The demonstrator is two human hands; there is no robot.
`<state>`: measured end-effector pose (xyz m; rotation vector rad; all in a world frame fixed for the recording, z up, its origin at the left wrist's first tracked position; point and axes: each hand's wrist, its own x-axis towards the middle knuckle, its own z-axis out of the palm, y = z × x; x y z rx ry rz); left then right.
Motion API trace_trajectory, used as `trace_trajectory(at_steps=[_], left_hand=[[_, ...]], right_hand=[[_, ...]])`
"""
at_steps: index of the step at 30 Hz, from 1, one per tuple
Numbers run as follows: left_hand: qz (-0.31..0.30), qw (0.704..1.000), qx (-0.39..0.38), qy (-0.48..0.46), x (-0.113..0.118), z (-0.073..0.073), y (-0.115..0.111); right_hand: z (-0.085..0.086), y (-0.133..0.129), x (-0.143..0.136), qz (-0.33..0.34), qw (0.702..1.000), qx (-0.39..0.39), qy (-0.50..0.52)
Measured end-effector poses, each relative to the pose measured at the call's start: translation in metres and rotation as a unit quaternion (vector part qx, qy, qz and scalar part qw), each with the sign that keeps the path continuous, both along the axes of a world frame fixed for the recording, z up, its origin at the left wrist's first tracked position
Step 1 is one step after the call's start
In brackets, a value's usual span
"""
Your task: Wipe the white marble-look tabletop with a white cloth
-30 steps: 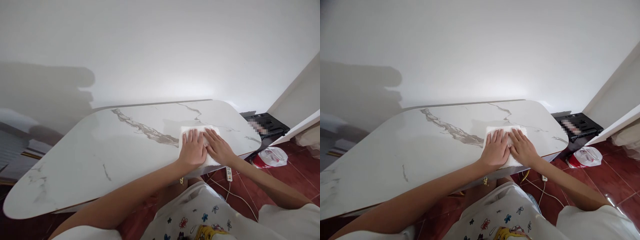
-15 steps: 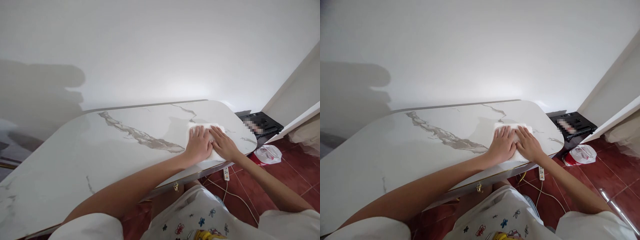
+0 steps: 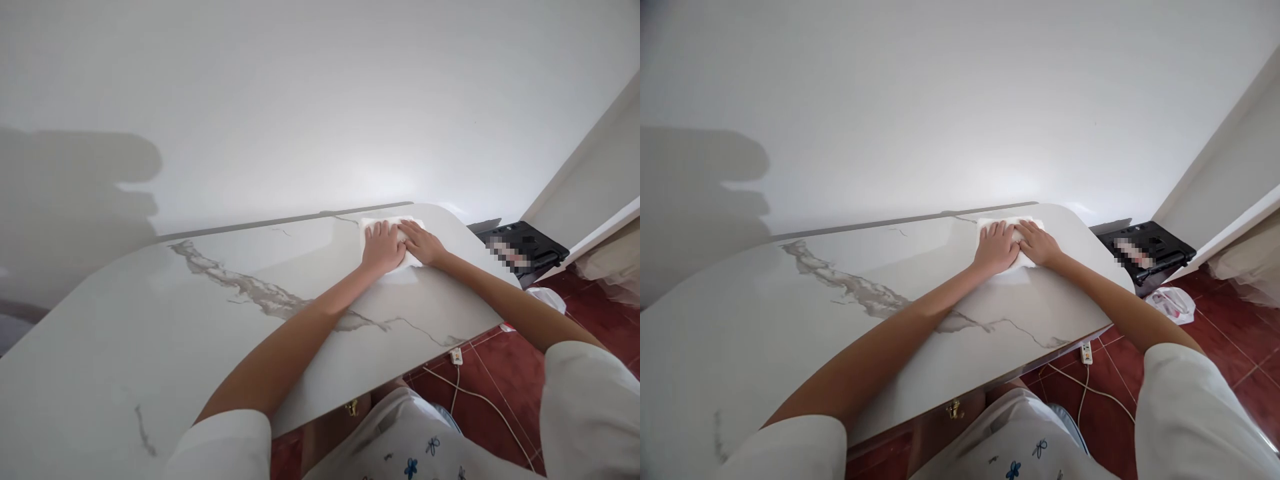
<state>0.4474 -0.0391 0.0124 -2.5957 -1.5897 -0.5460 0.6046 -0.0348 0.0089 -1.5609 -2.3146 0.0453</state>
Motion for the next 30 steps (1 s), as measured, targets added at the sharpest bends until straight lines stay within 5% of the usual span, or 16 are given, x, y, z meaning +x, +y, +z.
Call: trace_trajectory(at_steps=[19,30], left_hand=[[0.042,0.999,0.008,0.027,-0.003,0.000,0.106],[0.037,0.999,0.020,0.032,0.018,-0.003,0.121]], right_hand=[[-0.005,0.123,-0.005,0.033,0.999,-0.021,0.011],[-0.008,0.136,0.017,0.016,0.999,-0.024,0.023]])
